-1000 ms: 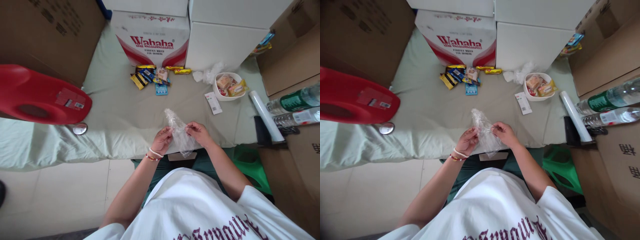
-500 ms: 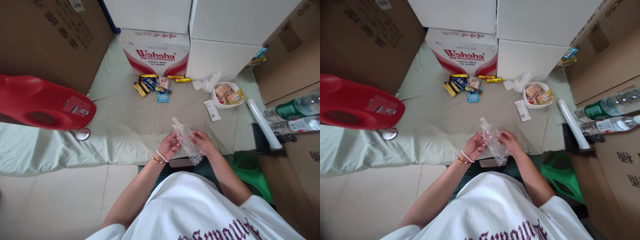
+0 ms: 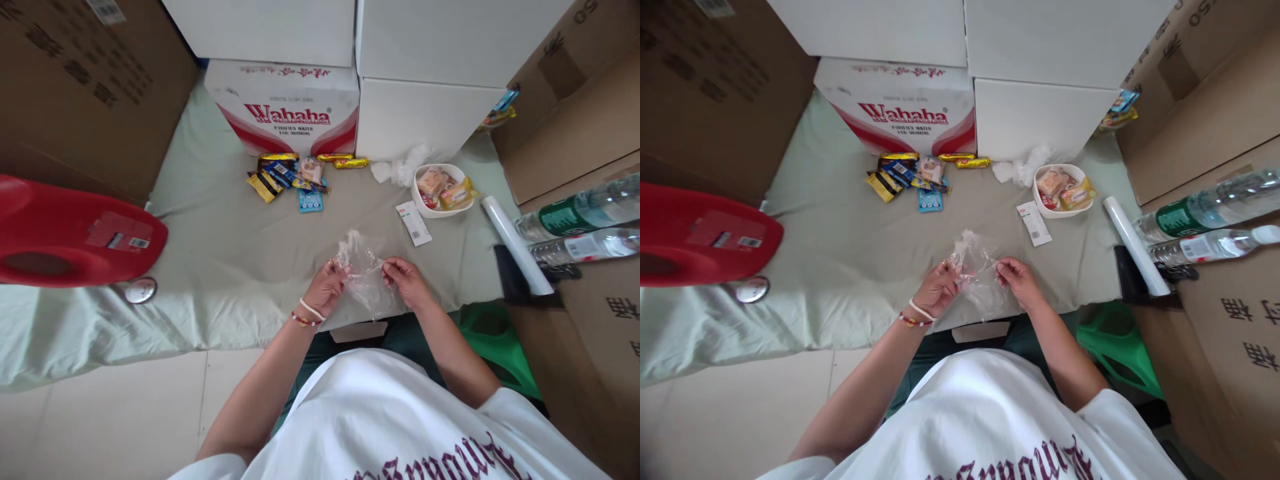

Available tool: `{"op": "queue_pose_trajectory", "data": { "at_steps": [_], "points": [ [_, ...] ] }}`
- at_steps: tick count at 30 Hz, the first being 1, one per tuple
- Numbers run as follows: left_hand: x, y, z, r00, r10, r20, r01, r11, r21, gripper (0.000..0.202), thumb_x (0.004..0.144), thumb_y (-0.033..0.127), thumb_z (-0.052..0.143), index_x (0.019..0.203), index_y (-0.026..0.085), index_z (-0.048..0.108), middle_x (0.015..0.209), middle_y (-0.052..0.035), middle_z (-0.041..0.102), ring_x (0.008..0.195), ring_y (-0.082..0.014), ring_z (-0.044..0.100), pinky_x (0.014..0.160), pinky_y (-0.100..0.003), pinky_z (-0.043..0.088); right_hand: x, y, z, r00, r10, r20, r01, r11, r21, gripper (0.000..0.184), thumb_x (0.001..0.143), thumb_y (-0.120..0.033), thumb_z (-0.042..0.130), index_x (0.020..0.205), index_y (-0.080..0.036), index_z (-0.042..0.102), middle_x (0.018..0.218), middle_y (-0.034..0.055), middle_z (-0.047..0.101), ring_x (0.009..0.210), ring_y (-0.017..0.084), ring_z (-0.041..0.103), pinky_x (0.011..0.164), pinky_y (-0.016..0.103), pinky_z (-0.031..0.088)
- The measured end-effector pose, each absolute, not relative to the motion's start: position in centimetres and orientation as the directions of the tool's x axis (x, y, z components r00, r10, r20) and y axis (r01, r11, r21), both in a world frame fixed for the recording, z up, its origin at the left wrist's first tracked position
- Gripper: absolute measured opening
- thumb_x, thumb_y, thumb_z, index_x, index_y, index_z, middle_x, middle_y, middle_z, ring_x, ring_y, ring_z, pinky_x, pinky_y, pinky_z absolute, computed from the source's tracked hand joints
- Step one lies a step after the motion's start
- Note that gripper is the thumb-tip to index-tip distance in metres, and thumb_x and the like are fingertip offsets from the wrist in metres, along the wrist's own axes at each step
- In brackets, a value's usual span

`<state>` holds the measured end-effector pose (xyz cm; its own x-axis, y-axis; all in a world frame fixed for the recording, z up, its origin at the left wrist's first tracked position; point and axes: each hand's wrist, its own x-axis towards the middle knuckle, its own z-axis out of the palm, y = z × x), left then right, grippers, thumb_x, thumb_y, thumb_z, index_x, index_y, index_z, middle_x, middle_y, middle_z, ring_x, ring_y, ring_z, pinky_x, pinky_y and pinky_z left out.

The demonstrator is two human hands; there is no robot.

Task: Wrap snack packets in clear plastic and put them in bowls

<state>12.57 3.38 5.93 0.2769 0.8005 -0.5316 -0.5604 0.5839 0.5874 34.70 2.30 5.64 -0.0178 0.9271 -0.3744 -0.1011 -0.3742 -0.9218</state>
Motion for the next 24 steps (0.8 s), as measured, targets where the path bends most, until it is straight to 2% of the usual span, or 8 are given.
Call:
{"op": "queue_pose_trajectory", "data": {
  "at_steps": [4,8,14,17,19,20,22,24],
  "points": [
    [10.6,4.5,6.0,0.298,0.792,-0.533,-0.452,0.608,0.652,0.055,0.059,0.032,0.100,0.081,0.020,0.051,0.088,0.0020,0.070,0.067,-0.0106,0.066,0.059,-0.022,0.048,34.8,2.8,5.9,0.039,0.946,-0.322,-0.047,-0.320,-0.946,0.045,0.077,-0.066,0.078,0.086,-0.023,0.066,0.072,-0.0016,0.062,0.058,0.013,0.050,0.057,0.029,0.043],
    [8.9,5.3,5.9,0.277,0.795,-0.540,-0.453,0.603,0.656,0.054,0.058,0.031,0.099,0.089,0.020,0.055,0.084,0.0018,0.069,0.060,-0.0070,0.057,0.052,-0.019,0.039,35.0,3.2,5.8,0.067,0.944,-0.322,-0.029,-0.320,-0.947,0.043,0.077,-0.064,0.078,0.086,-0.024,0.067,0.071,-0.0013,0.061,0.058,0.014,0.050,0.056,0.030,0.043],
    [8.4,5.8,4.2,-0.090,0.853,-0.514,-0.544,0.390,0.743,0.058,0.051,0.022,0.096,0.093,0.022,0.056,0.082,0.0046,0.066,0.068,-0.0086,0.059,0.058,-0.019,0.042,35.1,3.3,5.3,0.024,0.927,-0.373,0.033,-0.374,-0.927,0.046,0.077,-0.066,0.080,0.086,-0.023,0.068,0.071,-0.0011,0.063,0.058,0.014,0.053,0.055,0.029,0.043],
    [8.9,5.5,4.1,-0.163,0.901,-0.402,-0.492,0.279,0.825,0.048,0.057,0.023,0.093,0.093,0.022,0.060,0.083,0.0036,0.065,0.079,-0.0106,0.062,0.074,-0.022,0.048,35.6,3.6,6.1,-0.180,0.876,-0.448,0.047,-0.447,-0.893,0.056,0.077,-0.071,0.080,0.104,-0.023,0.072,0.097,0.0066,0.076,0.082,0.020,0.069,0.073,0.034,0.056],
    [9.4,5.1,4.7,-0.139,0.932,-0.334,-0.451,0.241,0.859,0.044,0.062,0.026,0.092,0.094,0.022,0.063,0.085,0.0020,0.066,0.084,-0.0120,0.064,0.082,-0.025,0.050,36.0,4.3,6.9,-0.275,0.841,-0.465,-0.009,-0.486,-0.874,0.066,0.077,-0.074,0.079,0.119,-0.024,0.071,0.118,0.0110,0.077,0.102,0.024,0.072,0.088,0.039,0.058],
    [9.6,4.9,5.1,-0.114,0.945,-0.307,-0.441,0.229,0.868,0.043,0.064,0.028,0.092,0.095,0.022,0.063,0.086,0.0014,0.066,0.085,-0.0126,0.064,0.083,-0.026,0.050,36.2,4.7,7.3,-0.295,0.836,-0.462,-0.048,-0.496,-0.867,0.069,0.077,-0.076,0.078,0.124,-0.025,0.070,0.121,0.0120,0.076,0.107,0.025,0.072,0.091,0.041,0.058],
    [10.1,4.5,5.9,-0.054,0.966,-0.252,-0.426,0.205,0.881,0.044,0.069,0.032,0.091,0.100,0.023,0.063,0.088,0.0013,0.065,0.081,-0.0127,0.064,0.081,-0.027,0.052,36.1,5.9,7.9,-0.320,0.830,-0.457,-0.103,-0.510,-0.854,0.072,0.076,-0.079,0.077,0.123,-0.024,0.070,0.114,0.0122,0.077,0.102,0.025,0.073,0.088,0.041,0.059],
    [10.3,4.1,6.4,-0.004,0.980,-0.198,-0.395,0.180,0.901,0.046,0.073,0.035,0.089,0.108,0.024,0.061,0.087,0.0023,0.063,0.074,-0.0116,0.063,0.072,-0.026,0.053,35.4,7.0,8.2,-0.352,0.814,-0.462,-0.085,-0.519,-0.851,0.068,0.074,-0.077,0.080,0.112,-0.022,0.073,0.095,0.0084,0.076,0.084,0.022,0.071,0.074,0.036,0.058]
  ]
}}
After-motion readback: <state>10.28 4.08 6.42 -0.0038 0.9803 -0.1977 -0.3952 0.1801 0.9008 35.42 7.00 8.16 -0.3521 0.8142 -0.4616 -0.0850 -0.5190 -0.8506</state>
